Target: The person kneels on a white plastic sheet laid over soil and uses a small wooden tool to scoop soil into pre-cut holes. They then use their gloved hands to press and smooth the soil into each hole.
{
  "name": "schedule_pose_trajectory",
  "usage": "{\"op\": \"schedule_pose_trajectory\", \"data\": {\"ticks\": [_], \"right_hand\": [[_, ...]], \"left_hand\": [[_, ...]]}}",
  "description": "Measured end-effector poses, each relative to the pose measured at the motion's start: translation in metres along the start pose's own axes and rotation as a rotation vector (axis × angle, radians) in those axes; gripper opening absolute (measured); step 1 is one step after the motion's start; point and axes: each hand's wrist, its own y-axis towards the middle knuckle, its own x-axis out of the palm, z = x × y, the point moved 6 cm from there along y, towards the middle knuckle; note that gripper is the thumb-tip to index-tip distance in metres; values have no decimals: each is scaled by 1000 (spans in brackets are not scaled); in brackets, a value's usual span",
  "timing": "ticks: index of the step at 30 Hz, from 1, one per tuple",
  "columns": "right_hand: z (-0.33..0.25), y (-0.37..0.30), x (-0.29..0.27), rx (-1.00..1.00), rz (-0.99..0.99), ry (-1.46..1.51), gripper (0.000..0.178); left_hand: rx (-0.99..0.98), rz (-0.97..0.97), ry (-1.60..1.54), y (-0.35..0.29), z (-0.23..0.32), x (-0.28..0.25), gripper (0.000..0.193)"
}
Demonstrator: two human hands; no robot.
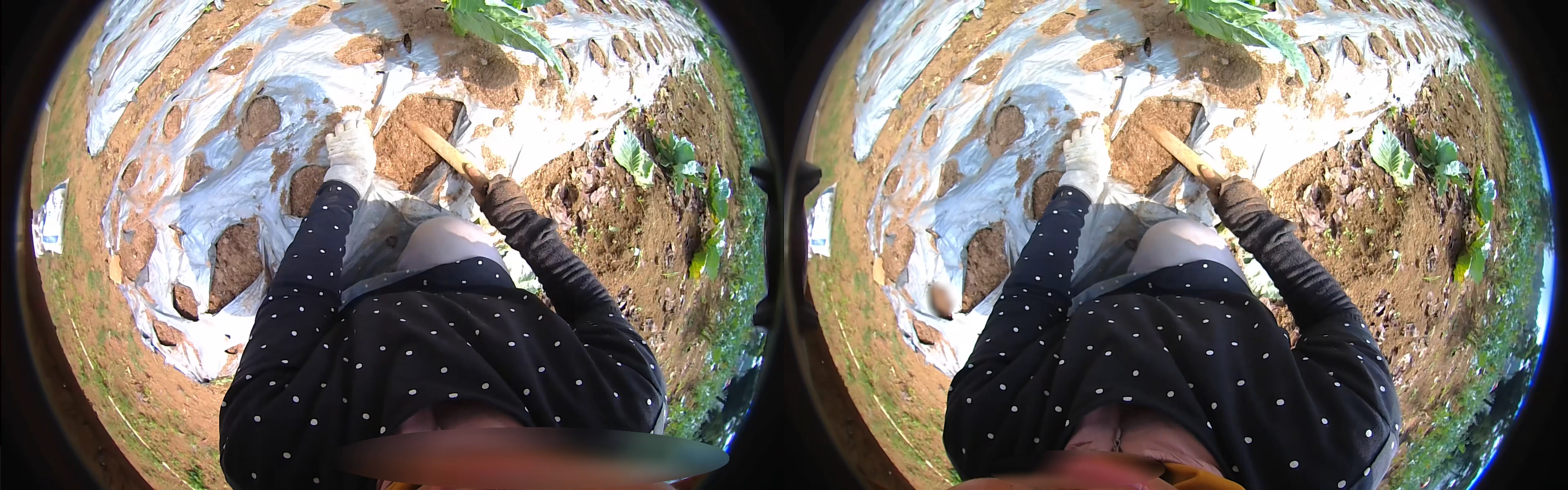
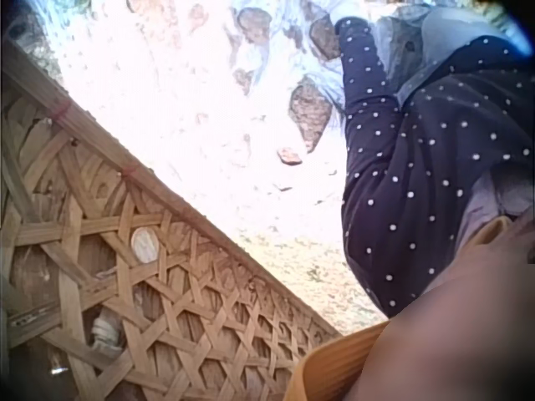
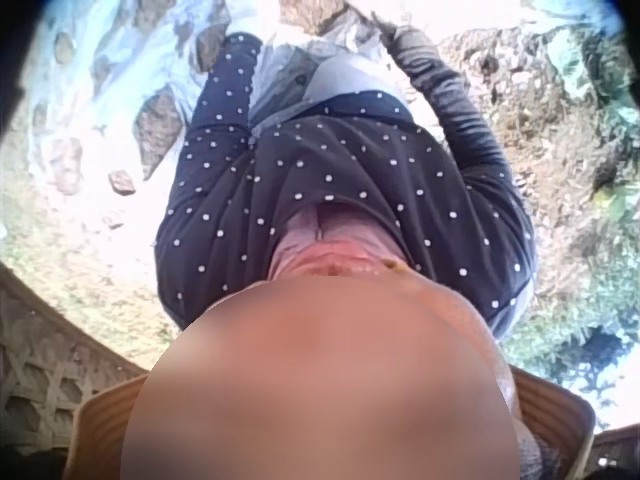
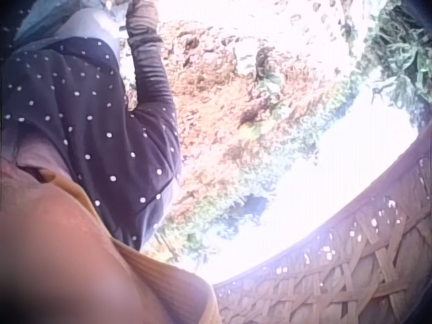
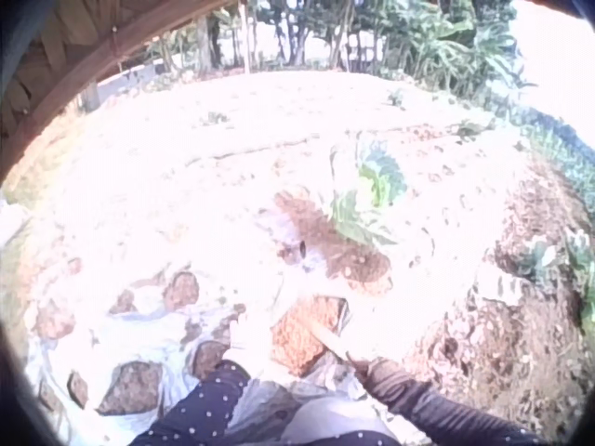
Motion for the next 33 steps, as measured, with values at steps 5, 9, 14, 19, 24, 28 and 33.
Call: {"op": "schedule_pose_trajectory", "data": {"ticks": [5, 9, 14, 19, 24, 28, 33], "right_hand": [[11, -23, -22, 229, -32, 181, 53], [-17, 0, -17, 133, 14, 110, 48], [-20, -13, 7, -17, -76, -101, 40], [-7, 4, 10, 80, -43, -150, 41], [-31, 20, 8, -38, 30, 15, 42], [-13, -7, 9, -60, -82, 74, 43], [23, -40, 13, -42, 25, -67, 52]], "left_hand": [[-53, -3, -12, 12, 6, 2, 39], [-95, -89, 20, 31, 16, 8, 26], [-121, 3, -50, 36, 12, -19, 23], [-150, -29, -181, 43, 9, -31, 20], [-206, -99, -260, 35, -6, -4, 27], [-263, 21, -247, 20, -40, 15, 35], [-145, 259, -236, 1, -42, 10, 35]]}}
